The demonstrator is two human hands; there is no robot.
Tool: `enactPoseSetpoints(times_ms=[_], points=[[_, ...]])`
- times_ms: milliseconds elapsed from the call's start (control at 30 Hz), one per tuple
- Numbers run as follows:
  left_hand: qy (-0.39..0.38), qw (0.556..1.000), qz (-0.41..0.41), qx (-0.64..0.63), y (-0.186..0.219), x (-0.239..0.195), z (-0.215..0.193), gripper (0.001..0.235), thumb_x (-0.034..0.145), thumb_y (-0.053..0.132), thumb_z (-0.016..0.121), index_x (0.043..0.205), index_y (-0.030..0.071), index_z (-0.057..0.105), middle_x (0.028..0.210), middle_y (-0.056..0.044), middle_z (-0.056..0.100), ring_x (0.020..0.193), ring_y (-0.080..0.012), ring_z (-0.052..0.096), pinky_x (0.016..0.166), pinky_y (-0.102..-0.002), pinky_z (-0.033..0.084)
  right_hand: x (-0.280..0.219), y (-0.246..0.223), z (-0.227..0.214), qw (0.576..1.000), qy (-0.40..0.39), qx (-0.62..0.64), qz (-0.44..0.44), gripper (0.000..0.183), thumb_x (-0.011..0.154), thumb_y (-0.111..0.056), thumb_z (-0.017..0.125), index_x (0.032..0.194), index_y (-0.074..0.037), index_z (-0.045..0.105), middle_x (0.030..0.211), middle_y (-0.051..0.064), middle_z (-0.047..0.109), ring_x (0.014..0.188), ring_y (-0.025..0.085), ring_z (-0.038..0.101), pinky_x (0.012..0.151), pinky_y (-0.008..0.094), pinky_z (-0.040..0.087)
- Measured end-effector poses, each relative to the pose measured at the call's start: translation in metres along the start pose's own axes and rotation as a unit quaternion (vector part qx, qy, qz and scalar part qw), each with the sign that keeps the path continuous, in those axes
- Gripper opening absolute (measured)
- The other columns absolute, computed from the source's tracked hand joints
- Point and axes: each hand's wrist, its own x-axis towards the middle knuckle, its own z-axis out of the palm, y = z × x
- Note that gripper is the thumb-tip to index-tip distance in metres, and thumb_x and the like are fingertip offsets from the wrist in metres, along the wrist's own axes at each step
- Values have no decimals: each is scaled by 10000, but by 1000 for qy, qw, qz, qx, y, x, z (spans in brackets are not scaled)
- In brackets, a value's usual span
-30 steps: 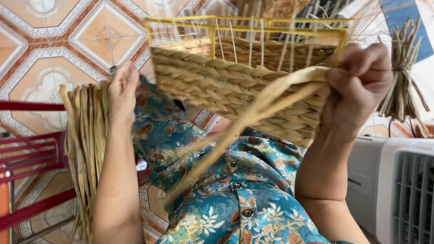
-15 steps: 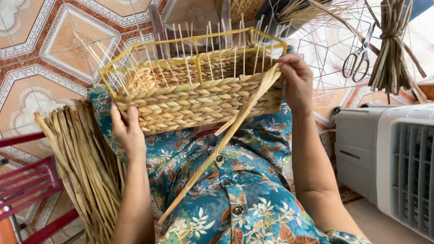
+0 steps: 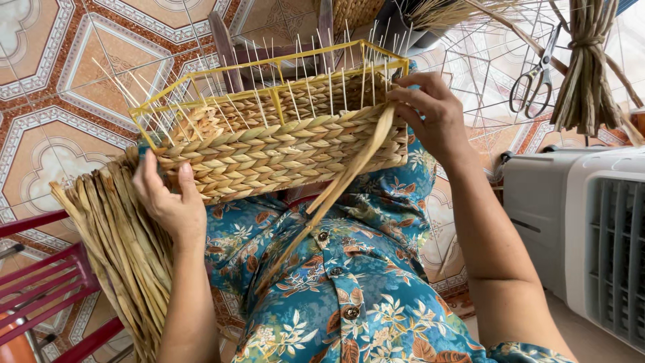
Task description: The person weaves dried palm leaves into a rectangular basket using a yellow wire frame. They repeatedly thread the leaves through the vertical wires, pull them tight, and adjust the weave to maintain even tension and alignment.
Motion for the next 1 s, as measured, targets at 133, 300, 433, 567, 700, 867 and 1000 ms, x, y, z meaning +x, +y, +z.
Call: enactPoseSetpoints(times_ms=[133,300,433,567,700,867,1000], points=[[-39,983,6,-180,42,21,12,248,1108,117,673,1349,79,626,1133,-128,668,997,-168,673,781,-254,619,15,17,6,999,-40,-4,-3,108,1031,-70,739,1134,-45,719,1045,99,721,883,202,732,748,311,611],[-309,848,76,-424,121,44,69,179,1084,145,597,1154,81,749,980,-95,784,811,-109,755,537,-178,573,12,26,12,999,-20,20,28,97,1039,-70,720,1091,-14,660,951,100,721,813,203,728,691,310,571],[-480,782,8,-397,187,67,116,238,1020,128,582,1193,86,740,807,-76,784,493,-90,692,393,-200,558,6,28,13,991,-29,91,90,92,1063,-33,656,1139,-9,610,928,85,714,757,153,692,650,279,555],[-510,784,-41,-352,226,78,149,256,991,110,538,1177,101,714,735,-68,763,427,-103,660,358,-222,563,7,30,11,977,-29,168,130,50,1116,-23,570,1165,-11,569,920,47,706,755,80,656,643,244,548],[-372,845,34,-383,229,67,174,149,1004,217,667,1014,97,755,719,-39,768,510,-94,676,447,-232,571,12,29,9,965,-28,206,161,61,1102,-13,569,1159,-11,591,900,30,694,722,61,634,632,231,536],[-200,887,180,-376,219,45,176,152,1000,249,709,1113,151,736,888,-61,751,668,-121,700,557,-233,644,20,26,10,960,-31,183,208,68,1049,-6,627,1093,-8,679,825,13,695,685,60,635,601,225,537],[-193,850,214,-441,210,35,133,284,1159,207,603,1440,180,573,1233,-90,665,971,-237,716,847,-314,639,23,21,16,967,-35,171,183,101,1003,11,656,1071,-25,722,844,22,723,732,73,666,635,239,556]])
